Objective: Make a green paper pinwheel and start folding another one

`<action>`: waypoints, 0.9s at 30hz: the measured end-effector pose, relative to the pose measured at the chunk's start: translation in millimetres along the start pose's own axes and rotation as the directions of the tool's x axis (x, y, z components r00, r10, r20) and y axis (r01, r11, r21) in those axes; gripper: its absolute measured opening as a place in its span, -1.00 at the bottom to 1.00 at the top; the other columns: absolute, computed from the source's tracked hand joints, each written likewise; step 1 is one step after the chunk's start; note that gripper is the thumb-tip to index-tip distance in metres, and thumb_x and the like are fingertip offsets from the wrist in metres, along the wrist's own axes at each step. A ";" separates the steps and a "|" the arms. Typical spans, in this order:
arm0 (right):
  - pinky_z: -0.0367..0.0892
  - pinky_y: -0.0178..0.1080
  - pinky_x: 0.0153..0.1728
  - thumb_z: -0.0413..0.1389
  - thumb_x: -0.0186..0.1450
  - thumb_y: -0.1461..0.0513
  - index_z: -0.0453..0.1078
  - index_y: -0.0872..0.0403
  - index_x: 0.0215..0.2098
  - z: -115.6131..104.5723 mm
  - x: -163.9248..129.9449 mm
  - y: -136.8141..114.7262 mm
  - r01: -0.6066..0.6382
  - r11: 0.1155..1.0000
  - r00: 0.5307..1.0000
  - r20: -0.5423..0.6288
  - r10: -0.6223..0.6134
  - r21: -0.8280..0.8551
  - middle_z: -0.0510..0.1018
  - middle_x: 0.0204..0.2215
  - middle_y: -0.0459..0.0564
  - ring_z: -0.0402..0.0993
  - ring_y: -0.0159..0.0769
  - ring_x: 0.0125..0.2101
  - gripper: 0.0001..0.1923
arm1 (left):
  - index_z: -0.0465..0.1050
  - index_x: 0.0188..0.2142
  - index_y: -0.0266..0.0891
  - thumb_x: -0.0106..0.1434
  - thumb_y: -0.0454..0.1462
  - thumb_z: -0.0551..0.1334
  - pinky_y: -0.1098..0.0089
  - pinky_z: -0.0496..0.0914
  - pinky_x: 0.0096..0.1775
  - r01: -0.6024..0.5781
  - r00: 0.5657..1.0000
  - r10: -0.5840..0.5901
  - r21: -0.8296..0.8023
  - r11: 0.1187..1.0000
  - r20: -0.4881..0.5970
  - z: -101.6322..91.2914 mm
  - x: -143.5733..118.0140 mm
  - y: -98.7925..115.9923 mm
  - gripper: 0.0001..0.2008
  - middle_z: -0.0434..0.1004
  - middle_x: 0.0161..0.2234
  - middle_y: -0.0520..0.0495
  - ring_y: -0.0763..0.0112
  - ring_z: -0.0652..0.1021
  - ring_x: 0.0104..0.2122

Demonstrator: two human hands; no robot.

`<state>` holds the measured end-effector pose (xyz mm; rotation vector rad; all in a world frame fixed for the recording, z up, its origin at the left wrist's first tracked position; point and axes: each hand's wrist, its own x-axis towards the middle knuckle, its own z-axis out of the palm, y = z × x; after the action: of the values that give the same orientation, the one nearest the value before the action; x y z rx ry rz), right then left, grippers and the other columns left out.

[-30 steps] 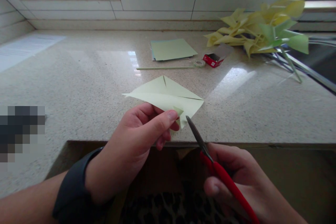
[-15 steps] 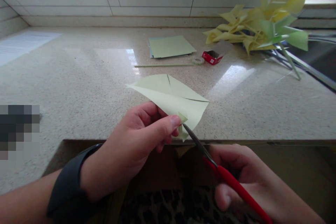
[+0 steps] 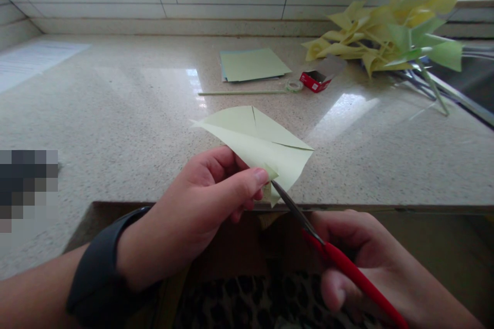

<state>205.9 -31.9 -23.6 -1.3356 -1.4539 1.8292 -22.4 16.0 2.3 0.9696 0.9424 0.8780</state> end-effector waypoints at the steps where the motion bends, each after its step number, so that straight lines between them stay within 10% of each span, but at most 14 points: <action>1: 0.15 -0.33 -0.54 0.33 0.04 -0.22 0.39 0.09 -0.48 -0.1 -0.4 0.3 -0.035 0.999 0.999 0.028 0.034 0.025 0.32 -0.55 -0.12 0.21 -0.37 -0.50 -0.43 | 0.49 -0.39 -0.24 0.27 -0.25 0.36 0.67 0.32 -0.55 0.000 1.000 0.000 -0.001 1.000 0.002 0.1 -0.2 0.0 -0.86 0.47 -0.52 0.12 0.64 0.41 -0.55; 27: 0.17 -0.33 -0.47 0.43 0.03 -0.01 0.42 0.09 -0.52 -4.8 3.6 -8.3 -0.094 0.994 0.991 0.095 0.089 0.046 0.39 -0.54 -0.12 0.21 -0.38 -0.47 -0.59 | 0.48 -0.35 -0.24 0.28 -0.28 0.30 0.63 0.28 -0.53 0.018 0.998 -0.020 0.030 0.999 0.063 -0.4 2.0 2.7 -0.91 0.41 -0.53 0.12 0.63 0.35 -0.57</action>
<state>206.8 -23.8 -17.4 -1.3289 -1.4035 1.9980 -22.6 18.8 4.1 1.0062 0.9110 0.8147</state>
